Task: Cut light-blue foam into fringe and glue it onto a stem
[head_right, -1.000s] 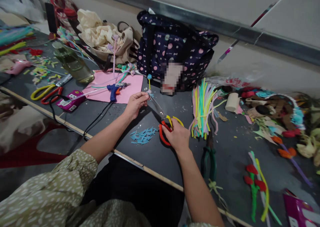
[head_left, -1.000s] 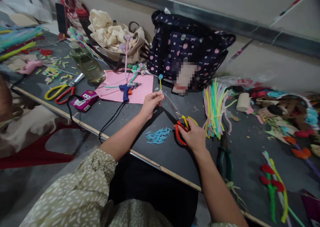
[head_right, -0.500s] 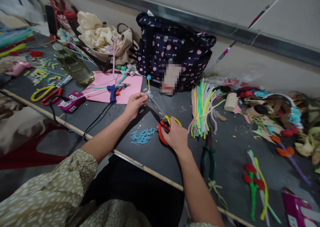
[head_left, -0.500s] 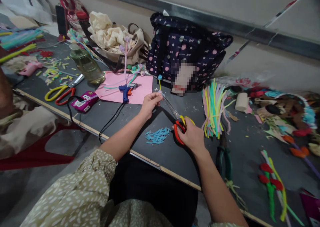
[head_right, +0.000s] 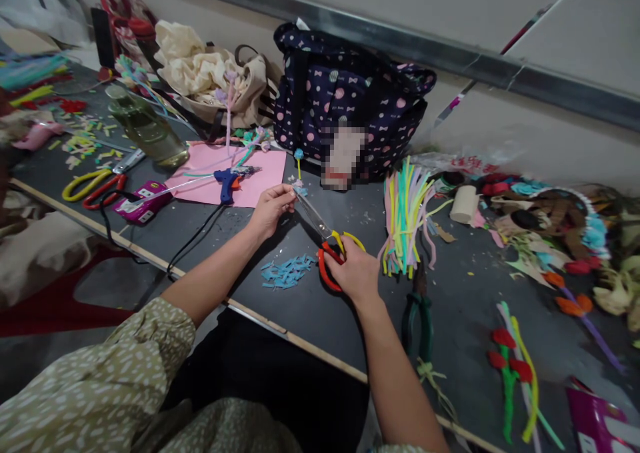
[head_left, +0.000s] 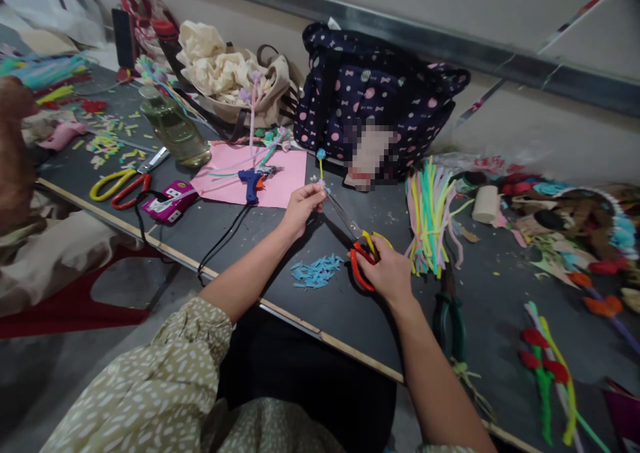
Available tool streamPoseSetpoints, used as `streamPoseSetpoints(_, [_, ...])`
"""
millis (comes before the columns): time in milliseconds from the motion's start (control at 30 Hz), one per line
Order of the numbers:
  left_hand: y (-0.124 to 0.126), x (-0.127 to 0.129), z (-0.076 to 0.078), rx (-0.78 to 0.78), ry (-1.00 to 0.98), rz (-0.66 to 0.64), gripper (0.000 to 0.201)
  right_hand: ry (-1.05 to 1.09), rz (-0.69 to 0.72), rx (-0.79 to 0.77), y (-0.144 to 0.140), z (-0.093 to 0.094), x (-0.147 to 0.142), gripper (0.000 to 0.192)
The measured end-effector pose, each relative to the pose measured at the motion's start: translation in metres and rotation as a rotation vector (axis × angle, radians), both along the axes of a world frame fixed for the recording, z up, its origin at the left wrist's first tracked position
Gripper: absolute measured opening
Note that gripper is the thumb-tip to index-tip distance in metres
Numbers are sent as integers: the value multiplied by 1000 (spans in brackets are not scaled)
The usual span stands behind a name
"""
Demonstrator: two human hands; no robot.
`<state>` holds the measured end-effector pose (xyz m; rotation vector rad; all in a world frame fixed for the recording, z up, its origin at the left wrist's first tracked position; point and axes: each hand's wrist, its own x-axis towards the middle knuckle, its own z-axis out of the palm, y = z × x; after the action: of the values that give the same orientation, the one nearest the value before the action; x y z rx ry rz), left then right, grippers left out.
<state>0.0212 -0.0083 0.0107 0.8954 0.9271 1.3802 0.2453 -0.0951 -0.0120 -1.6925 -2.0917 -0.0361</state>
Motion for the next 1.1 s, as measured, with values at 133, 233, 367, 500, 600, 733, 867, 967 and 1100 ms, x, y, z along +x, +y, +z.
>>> streamPoseSetpoints(133, [0, 0, -1, 16, 22, 1, 19, -11, -3, 27, 0, -1, 0, 58])
streamPoseSetpoints(233, [0, 1, -2, 11, 32, 1, 20, -26, -4, 44, -1, 0, 0, 56])
streamPoseSetpoints(367, [0, 1, -3, 8, 32, -7, 20, -52, -9, 51, 0, 0, 0, 55])
streamPoseSetpoints(500, [0, 1, -3, 19, 31, -14, 18, -51, 3, 50, -1, -1, 0, 54])
streamPoseSetpoints(600, [-1, 1, -1, 9, 19, -11, 18, -39, 12, 65, -1, -2, 0, 53])
streamPoseSetpoints(733, [-2, 2, -1, -24, -2, -16, 18, -29, 24, 64, -1, -2, 0, 53])
streamPoseSetpoints(867, [-2, 2, -1, -49, -26, -24, 17, -24, 26, 66, -1, -1, 0, 55])
streamPoseSetpoints(967, [-1, 2, -1, -70, -55, -31, 18, -19, 30, 57, -2, 0, 0, 56])
streamPoseSetpoints(1100, [0, 2, -3, -81, -74, -40, 19, -3, 42, 72, -2, 0, -1, 57])
